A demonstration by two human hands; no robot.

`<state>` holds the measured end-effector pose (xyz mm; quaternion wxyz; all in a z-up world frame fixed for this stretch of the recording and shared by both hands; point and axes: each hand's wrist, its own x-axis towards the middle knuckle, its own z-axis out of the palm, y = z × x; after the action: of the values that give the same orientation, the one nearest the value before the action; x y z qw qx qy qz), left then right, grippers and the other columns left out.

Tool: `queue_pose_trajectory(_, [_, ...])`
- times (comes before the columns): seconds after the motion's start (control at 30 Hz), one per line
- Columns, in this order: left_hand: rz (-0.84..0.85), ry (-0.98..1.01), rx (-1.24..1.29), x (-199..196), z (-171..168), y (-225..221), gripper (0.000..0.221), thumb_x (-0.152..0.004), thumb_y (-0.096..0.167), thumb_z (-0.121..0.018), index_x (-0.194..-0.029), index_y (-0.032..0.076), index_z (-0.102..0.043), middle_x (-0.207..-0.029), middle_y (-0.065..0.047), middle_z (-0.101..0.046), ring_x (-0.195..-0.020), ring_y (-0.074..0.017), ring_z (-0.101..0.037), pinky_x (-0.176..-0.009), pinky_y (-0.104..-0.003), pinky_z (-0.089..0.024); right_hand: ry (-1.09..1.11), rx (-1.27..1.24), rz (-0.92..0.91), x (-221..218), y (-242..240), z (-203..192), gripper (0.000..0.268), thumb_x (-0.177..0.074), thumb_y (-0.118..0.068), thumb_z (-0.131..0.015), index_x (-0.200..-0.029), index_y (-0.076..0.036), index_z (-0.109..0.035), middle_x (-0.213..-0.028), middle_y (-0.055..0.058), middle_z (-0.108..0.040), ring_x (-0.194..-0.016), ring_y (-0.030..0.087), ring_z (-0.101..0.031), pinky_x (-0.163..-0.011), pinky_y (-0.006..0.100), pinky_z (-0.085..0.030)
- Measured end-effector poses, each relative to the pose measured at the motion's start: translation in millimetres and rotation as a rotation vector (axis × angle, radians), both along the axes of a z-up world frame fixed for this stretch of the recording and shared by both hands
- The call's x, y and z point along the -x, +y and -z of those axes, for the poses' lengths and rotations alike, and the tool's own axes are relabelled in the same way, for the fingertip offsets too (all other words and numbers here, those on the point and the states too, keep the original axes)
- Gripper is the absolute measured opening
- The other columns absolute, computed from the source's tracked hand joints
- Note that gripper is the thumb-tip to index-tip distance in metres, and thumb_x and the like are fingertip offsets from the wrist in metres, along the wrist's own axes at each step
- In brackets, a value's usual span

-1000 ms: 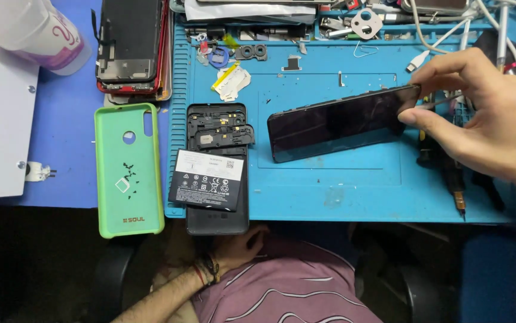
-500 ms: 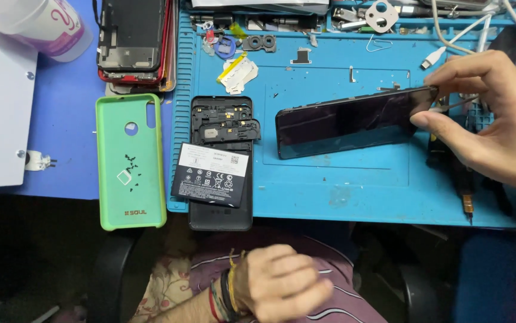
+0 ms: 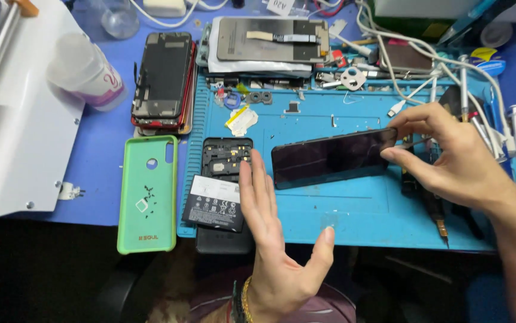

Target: Testing and repairing a mobile phone by connecting a charging cable and manipulating internal components like the battery and motherboard.

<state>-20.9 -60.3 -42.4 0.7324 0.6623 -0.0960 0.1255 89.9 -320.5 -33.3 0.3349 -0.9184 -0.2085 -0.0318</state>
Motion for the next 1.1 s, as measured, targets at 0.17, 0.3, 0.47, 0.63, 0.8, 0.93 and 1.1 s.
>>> queue_pose_trajectory(0.17, [0.056,0.013,-0.091,-5.7,2.0,9.4,0.113,-0.089,0.015,-0.071,-0.165,-0.001,0.012,-0.181,-0.026,0.000,-0.170,-0.0351,0.000,-0.136,-0.051,0.002,-0.002,-0.026,-0.007,-1.9,0.0,2.3,0.042,-0.089,-0.006,-0.081,-0.126,-0.006,-0.062,-0.115,0.009,-0.073,-0.104,0.017,-0.078,-0.073,0.025,-0.062])
queue_pose_trajectory(0.3, [0.160,0.194,0.046,-6.8,-3.1,14.3,0.115,-0.090,0.020,-0.070,-0.168,0.013,0.014,-0.184,-0.014,0.005,-0.170,-0.0273,0.008,-0.129,-0.051,0.003,-0.022,-0.048,-0.039,-2.7,1.5,1.8,0.037,-0.089,-0.006,-0.079,-0.122,-0.004,-0.063,-0.112,0.010,-0.072,-0.098,0.019,-0.078,-0.096,0.030,-0.063])
queue_pose_trajectory(0.47, [0.177,0.339,0.092,-11.1,-5.2,14.4,0.117,-0.088,0.019,-0.070,-0.170,0.020,0.014,-0.186,-0.003,0.006,-0.170,-0.0194,0.011,-0.125,-0.050,0.005,-0.045,-0.038,-0.038,-3.0,2.6,0.1,0.033,-0.089,-0.008,-0.078,-0.120,-0.005,-0.065,-0.110,0.009,-0.071,-0.093,0.016,-0.078,-0.092,0.028,-0.063])
queue_pose_trajectory(0.63, [0.140,0.250,0.148,-13.8,0.7,10.2,0.117,-0.086,0.023,-0.074,-0.170,0.013,0.007,-0.185,-0.011,0.004,-0.170,-0.0226,0.011,-0.127,-0.047,0.007,-0.045,-0.040,-0.031,-4.2,-0.5,5.4,0.033,-0.087,-0.009,-0.079,-0.118,-0.007,-0.065,-0.109,0.008,-0.072,-0.092,0.015,-0.079,-0.092,0.026,-0.064])
queue_pose_trajectory(0.8, [0.111,0.372,0.192,-13.6,4.2,6.5,0.122,-0.081,0.024,-0.079,-0.172,0.021,0.002,-0.187,-0.003,-0.001,-0.171,-0.0206,0.006,-0.125,-0.050,0.001,-0.069,-0.047,-0.042,-6.2,-4.4,10.4,0.034,-0.087,-0.012,-0.080,-0.118,-0.008,-0.066,-0.109,0.007,-0.072,-0.097,0.015,-0.076,-0.094,0.026,-0.063])
queue_pose_trajectory(0.93, [0.105,0.237,0.247,-16.3,34.8,2.5,0.118,-0.088,0.031,-0.084,-0.171,0.015,0.000,-0.184,-0.010,-0.005,-0.171,-0.0286,0.004,-0.129,-0.050,-0.001,-0.095,-0.017,-0.058,-8.6,-7.0,13.7,0.034,-0.088,-0.019,-0.079,-0.119,-0.010,-0.067,-0.106,0.003,-0.076,-0.104,0.016,-0.072,-0.096,0.030,-0.058])
queue_pose_trajectory(1.1, [0.073,0.232,0.260,-16.1,38.2,0.0,0.118,-0.086,0.028,-0.085,-0.171,0.015,-0.003,-0.184,-0.010,-0.009,-0.171,-0.0289,0.001,-0.130,-0.050,-0.002,-0.095,-0.022,-0.054,-8.5,-6.5,13.4,0.037,-0.088,-0.019,-0.079,-0.121,-0.008,-0.067,-0.108,0.005,-0.075,-0.106,0.017,-0.072,-0.096,0.030,-0.059])
